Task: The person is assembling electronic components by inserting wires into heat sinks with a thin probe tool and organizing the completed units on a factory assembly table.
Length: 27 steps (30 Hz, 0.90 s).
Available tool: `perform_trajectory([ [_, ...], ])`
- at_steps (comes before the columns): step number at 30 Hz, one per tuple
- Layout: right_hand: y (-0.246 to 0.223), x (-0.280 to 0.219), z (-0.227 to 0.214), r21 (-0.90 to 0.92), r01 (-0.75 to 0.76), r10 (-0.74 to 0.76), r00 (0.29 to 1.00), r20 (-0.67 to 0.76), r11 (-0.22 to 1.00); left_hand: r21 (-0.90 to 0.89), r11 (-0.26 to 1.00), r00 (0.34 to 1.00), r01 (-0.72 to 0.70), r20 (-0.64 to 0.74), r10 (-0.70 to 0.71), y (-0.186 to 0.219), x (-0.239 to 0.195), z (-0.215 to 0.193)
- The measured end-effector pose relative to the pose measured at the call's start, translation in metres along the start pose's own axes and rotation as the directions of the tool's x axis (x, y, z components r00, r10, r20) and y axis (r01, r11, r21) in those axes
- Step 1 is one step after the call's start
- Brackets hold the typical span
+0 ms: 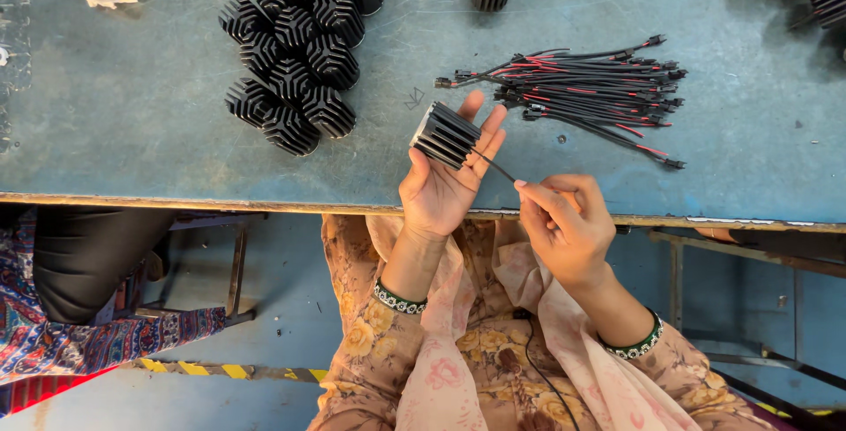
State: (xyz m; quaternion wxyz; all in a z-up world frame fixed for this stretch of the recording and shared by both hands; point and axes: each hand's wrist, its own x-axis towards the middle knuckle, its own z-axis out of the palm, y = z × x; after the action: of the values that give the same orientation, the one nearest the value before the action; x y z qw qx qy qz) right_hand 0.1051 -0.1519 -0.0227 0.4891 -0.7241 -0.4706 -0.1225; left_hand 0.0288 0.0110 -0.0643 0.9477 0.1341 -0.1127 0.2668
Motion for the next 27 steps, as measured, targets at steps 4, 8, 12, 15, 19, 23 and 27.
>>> perform_trajectory([
  [4,0.000,0.001,-0.002,-0.021,0.016,-0.016,1.000,0.012,1.000,-0.012,1.000,1.000,-0.003,0.002,0.004,0.000,-0.001,0.000],
  [8,0.000,0.003,-0.005,-0.021,0.026,-0.025,0.999,0.036,0.999,-0.031,0.999,1.000,-0.021,-0.010,0.021,0.000,0.000,0.000],
  [12,-0.002,0.004,-0.008,-0.029,0.039,-0.038,0.999,0.039,0.999,-0.015,1.000,1.000,-0.017,-0.015,0.017,0.000,0.000,0.000],
  [15,-0.005,0.005,-0.009,-0.026,0.027,-0.026,0.999,0.029,0.999,0.022,1.000,1.000,0.005,-0.005,-0.005,0.001,0.001,0.001],
  [19,-0.008,0.007,-0.009,0.074,-0.047,0.045,0.998,0.034,0.996,0.081,0.995,0.998,0.065,-0.005,-0.065,0.001,0.001,0.005],
  [23,0.001,0.012,-0.005,0.268,-0.150,0.139,0.988,0.062,0.952,0.144,0.987,0.997,0.075,-0.012,-0.074,0.001,0.001,0.007],
  [27,-0.002,0.012,0.001,0.182,-0.049,0.053,0.998,-0.016,0.982,0.196,0.977,0.996,0.082,-0.036,-0.076,0.000,0.001,0.006],
])
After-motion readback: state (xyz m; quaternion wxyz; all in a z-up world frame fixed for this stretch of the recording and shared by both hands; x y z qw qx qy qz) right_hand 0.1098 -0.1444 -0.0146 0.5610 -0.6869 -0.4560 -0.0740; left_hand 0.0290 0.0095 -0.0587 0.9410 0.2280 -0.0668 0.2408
